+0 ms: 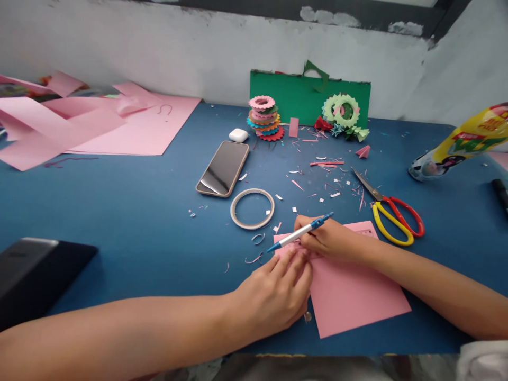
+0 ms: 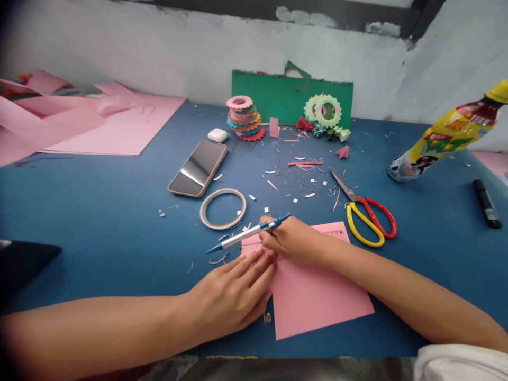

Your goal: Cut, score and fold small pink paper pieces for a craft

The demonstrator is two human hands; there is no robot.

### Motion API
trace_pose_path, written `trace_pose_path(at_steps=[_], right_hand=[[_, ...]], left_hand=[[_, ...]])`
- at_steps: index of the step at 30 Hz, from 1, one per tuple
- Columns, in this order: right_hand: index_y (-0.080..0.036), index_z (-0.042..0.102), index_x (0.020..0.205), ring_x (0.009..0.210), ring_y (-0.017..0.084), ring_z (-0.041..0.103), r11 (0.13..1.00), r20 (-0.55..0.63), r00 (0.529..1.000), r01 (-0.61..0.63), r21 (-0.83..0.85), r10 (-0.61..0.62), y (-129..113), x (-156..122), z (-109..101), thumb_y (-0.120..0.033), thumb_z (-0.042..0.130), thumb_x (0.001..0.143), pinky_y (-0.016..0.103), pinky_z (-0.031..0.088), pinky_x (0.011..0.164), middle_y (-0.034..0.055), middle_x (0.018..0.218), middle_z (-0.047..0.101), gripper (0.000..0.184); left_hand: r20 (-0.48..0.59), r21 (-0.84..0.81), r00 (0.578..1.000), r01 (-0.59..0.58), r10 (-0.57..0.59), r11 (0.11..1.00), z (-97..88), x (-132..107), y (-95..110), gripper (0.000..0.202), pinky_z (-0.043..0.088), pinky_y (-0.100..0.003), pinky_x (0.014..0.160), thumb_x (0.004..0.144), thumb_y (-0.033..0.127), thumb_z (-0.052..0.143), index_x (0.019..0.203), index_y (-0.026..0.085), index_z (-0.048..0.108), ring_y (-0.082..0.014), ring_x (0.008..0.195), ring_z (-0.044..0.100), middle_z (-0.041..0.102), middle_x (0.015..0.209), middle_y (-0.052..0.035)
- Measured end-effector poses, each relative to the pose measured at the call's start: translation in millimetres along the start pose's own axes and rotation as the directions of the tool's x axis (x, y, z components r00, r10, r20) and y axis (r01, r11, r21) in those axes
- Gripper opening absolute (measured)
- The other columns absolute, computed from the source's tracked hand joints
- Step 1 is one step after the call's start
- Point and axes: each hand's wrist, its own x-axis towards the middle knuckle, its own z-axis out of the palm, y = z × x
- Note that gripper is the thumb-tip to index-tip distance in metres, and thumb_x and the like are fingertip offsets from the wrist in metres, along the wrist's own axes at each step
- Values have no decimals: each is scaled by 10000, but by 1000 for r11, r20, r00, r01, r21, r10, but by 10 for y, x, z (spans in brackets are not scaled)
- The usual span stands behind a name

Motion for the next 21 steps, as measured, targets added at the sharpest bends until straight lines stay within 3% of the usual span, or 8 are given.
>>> trace_pose_path(at_steps=[14, 21], right_hand=[[-182, 410, 738, 534, 85, 352, 1000, -7, 1000, 13, 28, -13, 41, -1, 6, -232, 359, 871, 228, 286, 531, -44, 617, 404, 152], [-173, 472, 734, 582, 94, 431, 955, -241, 964, -39, 294, 113, 88, 30, -65, -294, 312, 928, 236, 348, 575, -18, 648, 473, 279]], left_hand=[[-11, -6, 1000, -8, 8, 1000, -7, 14, 5, 373, 485, -346, 873, 891, 300, 425, 1150, 76, 573, -270, 1071, 593, 617, 1190, -150], [48, -1, 995, -82, 82, 997, -50, -18, 10, 345, 509, -397, 838, 885, 248, 444, 1157, 77, 568, -311, 1080, 586, 592, 1225, -158]])
